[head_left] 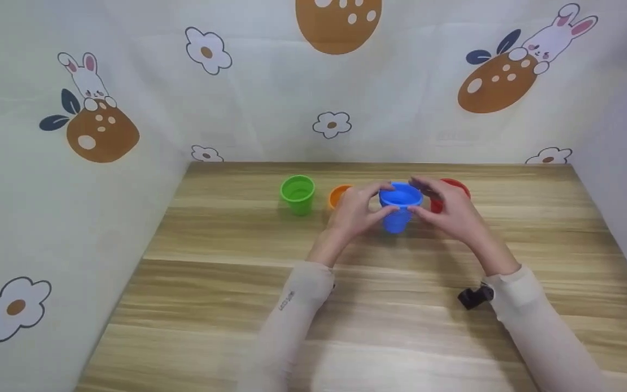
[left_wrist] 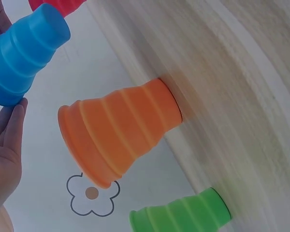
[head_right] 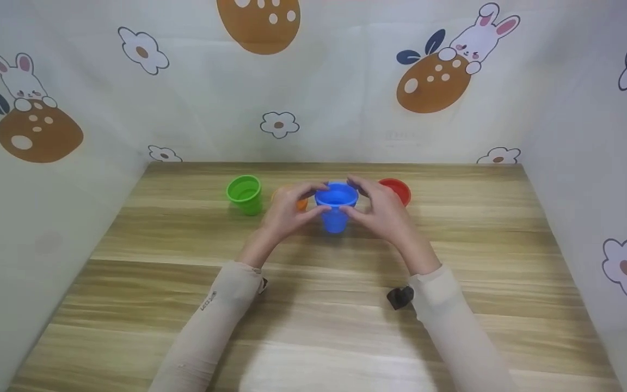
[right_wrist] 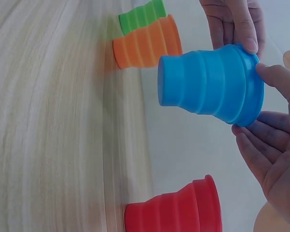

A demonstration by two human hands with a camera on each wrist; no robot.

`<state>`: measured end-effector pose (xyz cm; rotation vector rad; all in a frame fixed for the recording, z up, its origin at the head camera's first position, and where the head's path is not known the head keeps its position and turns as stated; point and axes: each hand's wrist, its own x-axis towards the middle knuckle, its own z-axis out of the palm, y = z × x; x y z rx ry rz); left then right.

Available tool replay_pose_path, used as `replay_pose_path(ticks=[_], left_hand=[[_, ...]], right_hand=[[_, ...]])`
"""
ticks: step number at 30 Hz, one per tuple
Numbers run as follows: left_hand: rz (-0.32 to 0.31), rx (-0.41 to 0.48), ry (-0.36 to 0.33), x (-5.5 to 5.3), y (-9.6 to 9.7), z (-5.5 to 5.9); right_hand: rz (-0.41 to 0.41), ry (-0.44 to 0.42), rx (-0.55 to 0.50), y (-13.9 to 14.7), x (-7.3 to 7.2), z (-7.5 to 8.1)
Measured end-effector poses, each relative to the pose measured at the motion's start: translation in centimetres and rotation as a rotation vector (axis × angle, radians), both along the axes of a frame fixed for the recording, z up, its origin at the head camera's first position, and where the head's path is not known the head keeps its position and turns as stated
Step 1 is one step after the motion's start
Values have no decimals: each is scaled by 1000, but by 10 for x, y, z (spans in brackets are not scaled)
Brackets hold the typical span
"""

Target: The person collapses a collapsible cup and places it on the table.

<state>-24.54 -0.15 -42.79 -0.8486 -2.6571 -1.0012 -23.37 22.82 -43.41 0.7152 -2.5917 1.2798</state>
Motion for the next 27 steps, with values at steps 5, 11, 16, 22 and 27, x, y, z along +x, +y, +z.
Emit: replay_pose_path(ticks=[5,11,16,22,27], left_hand=[[-20,11,28,2,-2,0],[-12,4,67,3,-4,0],[-1,-3,63,6,-5,1],[13,4,75,8,-6,1],[22,29,92,9,-7,1]], right_hand=[[10,2,-26,-1,2,0],[18,0,-49,-2,5,-1],[32,23,-72,-4,7,-3],[38,66,-84,-5,9,-4],[39,99,-81,-7,10,-4]])
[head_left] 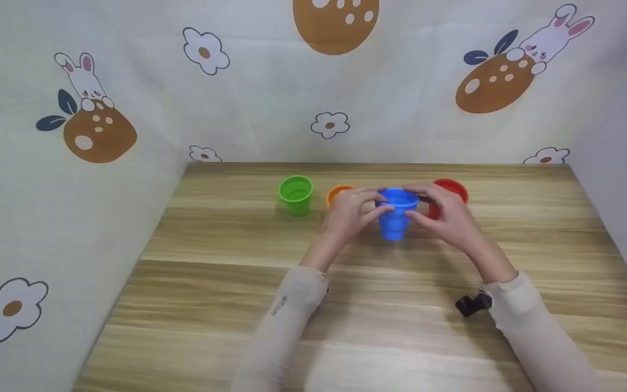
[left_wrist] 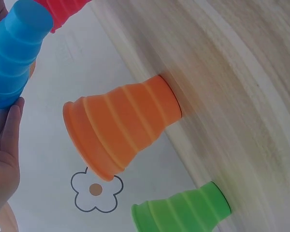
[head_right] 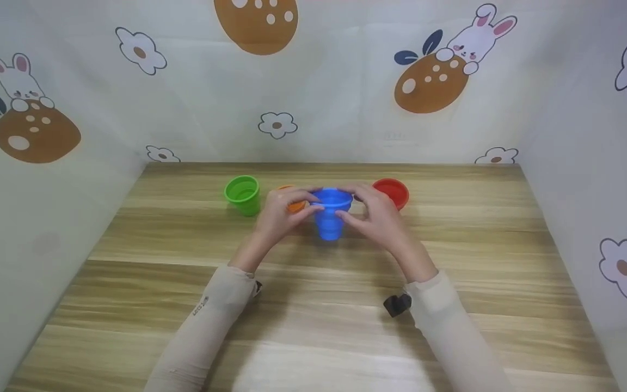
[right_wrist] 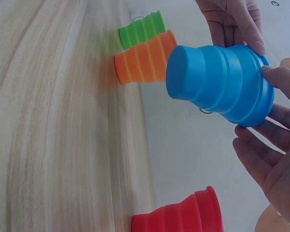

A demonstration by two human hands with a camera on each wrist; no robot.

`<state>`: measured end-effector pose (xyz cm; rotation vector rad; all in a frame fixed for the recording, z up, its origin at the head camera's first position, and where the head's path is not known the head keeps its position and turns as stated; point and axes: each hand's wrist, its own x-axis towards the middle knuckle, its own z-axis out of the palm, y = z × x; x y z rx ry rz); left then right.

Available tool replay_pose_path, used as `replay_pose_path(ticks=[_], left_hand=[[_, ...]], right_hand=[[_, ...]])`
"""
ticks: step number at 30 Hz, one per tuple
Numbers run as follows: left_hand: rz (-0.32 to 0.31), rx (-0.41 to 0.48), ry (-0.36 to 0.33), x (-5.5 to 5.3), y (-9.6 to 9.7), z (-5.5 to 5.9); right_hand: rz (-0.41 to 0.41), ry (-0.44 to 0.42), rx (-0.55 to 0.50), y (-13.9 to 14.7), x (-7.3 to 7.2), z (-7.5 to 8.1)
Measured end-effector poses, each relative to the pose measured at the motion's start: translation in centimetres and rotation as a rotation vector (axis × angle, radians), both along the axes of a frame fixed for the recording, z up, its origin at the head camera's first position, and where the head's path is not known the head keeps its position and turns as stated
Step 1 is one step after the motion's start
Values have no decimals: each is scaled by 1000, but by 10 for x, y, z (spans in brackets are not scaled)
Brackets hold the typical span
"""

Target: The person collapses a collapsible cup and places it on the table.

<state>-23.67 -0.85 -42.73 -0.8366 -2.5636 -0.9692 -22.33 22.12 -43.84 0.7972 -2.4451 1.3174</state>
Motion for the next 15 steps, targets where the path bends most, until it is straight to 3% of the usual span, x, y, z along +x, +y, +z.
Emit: replay_pose_path(ticks=[7,15], left_hand=[[-2,14,-16,1,-3,2],[-29,34,-11,2,-5,0]], right_hand=[[-24,22,73,-1,3,-1],[-12,3,59,-3,6,-2]])
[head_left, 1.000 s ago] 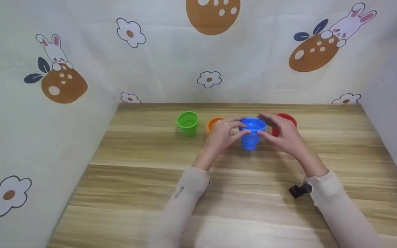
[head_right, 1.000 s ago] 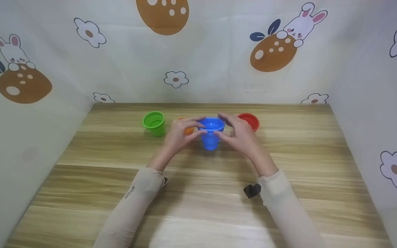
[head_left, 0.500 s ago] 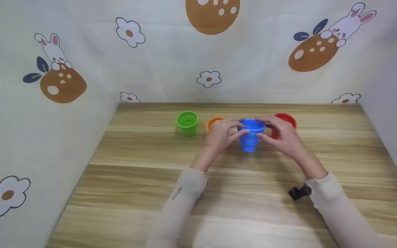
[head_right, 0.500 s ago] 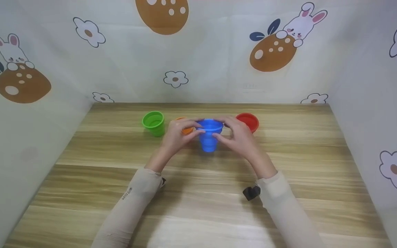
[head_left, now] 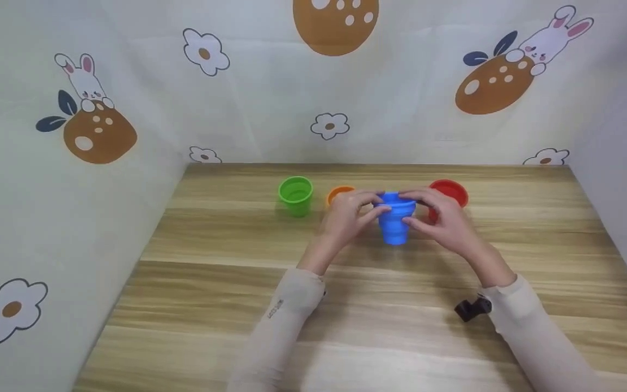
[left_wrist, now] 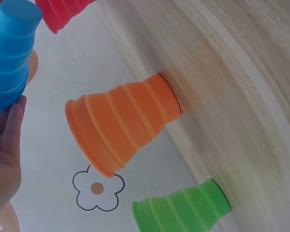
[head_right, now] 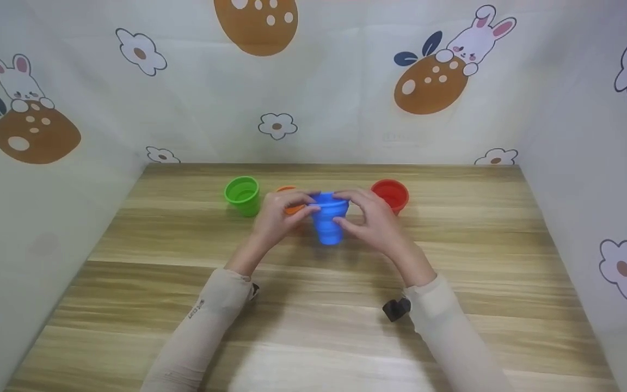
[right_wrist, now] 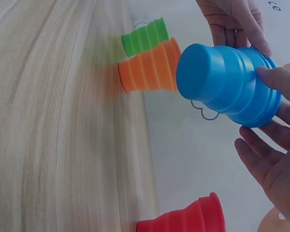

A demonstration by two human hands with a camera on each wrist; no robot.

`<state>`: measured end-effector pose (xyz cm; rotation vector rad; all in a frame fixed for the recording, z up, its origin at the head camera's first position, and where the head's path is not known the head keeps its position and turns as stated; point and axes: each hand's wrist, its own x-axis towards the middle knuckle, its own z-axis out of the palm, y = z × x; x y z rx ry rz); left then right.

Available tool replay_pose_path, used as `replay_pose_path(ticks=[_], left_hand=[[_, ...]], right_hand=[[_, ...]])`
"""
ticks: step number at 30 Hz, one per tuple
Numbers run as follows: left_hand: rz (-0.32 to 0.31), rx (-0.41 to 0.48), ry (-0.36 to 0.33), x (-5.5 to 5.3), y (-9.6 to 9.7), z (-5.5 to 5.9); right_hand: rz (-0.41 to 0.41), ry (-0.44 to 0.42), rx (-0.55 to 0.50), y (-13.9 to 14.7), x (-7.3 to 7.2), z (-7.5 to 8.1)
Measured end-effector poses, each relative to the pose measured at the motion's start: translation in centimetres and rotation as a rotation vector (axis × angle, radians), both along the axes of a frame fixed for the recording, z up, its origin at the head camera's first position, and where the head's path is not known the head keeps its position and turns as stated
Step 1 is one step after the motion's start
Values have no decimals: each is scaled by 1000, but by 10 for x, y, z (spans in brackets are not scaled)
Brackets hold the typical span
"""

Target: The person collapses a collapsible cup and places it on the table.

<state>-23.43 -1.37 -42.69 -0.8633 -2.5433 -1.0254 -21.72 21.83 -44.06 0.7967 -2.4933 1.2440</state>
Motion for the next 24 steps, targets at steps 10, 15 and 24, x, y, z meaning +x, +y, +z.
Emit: replay_pose_path(ticks=[10,15,24], left_hand=[[-2,27,-38,1,-2,-3],[-2,42,-25,2,-2,-6],[-57,33,-75,3,-6,-8]], right_hand=[[22,-3,-31,-3,3,-2],[52,7,-77,-6,4,-2],[38,-19,-61,-6,6,-4]])
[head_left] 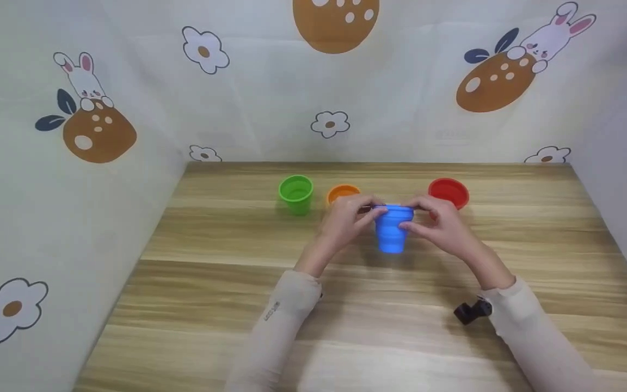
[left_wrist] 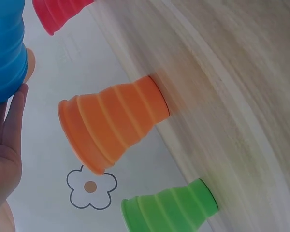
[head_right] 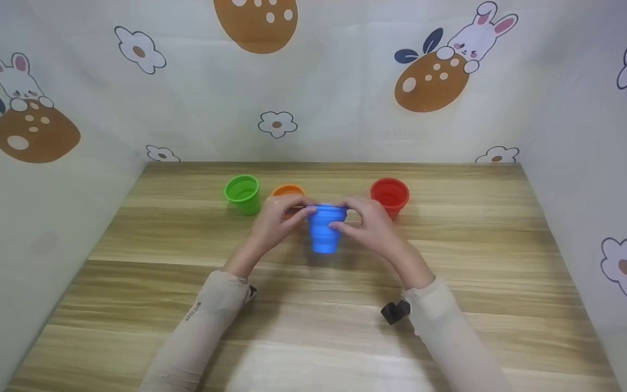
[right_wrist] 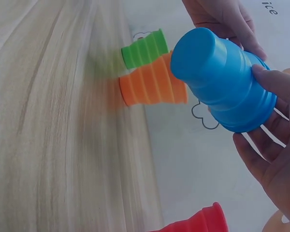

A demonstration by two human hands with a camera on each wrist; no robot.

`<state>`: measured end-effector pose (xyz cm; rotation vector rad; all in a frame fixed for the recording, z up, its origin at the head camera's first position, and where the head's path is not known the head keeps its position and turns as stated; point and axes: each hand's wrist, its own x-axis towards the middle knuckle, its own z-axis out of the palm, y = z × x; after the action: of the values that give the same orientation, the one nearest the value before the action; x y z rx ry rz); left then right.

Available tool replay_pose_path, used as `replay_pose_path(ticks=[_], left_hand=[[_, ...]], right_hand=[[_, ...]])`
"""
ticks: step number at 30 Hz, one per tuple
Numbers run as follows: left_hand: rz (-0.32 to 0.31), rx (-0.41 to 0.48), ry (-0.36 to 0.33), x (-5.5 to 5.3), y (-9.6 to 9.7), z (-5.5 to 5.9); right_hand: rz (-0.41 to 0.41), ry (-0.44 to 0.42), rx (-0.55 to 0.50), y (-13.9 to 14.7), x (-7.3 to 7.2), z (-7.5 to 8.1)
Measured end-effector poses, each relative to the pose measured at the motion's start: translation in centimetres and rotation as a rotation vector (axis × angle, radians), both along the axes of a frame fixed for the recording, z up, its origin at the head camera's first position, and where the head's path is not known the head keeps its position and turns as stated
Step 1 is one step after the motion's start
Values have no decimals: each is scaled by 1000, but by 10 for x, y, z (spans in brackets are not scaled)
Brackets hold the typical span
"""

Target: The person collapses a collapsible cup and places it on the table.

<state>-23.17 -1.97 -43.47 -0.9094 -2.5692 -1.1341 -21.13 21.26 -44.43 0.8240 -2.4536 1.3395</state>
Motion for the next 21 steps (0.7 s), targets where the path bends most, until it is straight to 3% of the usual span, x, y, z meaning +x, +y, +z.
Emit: replay_pose_path(ticks=[11,21], left_hand=[[-67,-130,-52,6,-8,1],[-216,-84,-26,8,-11,2]], right_hand=[[54,-48,-38,0,2,0],[94,-82,-63,-1,5,-1]])
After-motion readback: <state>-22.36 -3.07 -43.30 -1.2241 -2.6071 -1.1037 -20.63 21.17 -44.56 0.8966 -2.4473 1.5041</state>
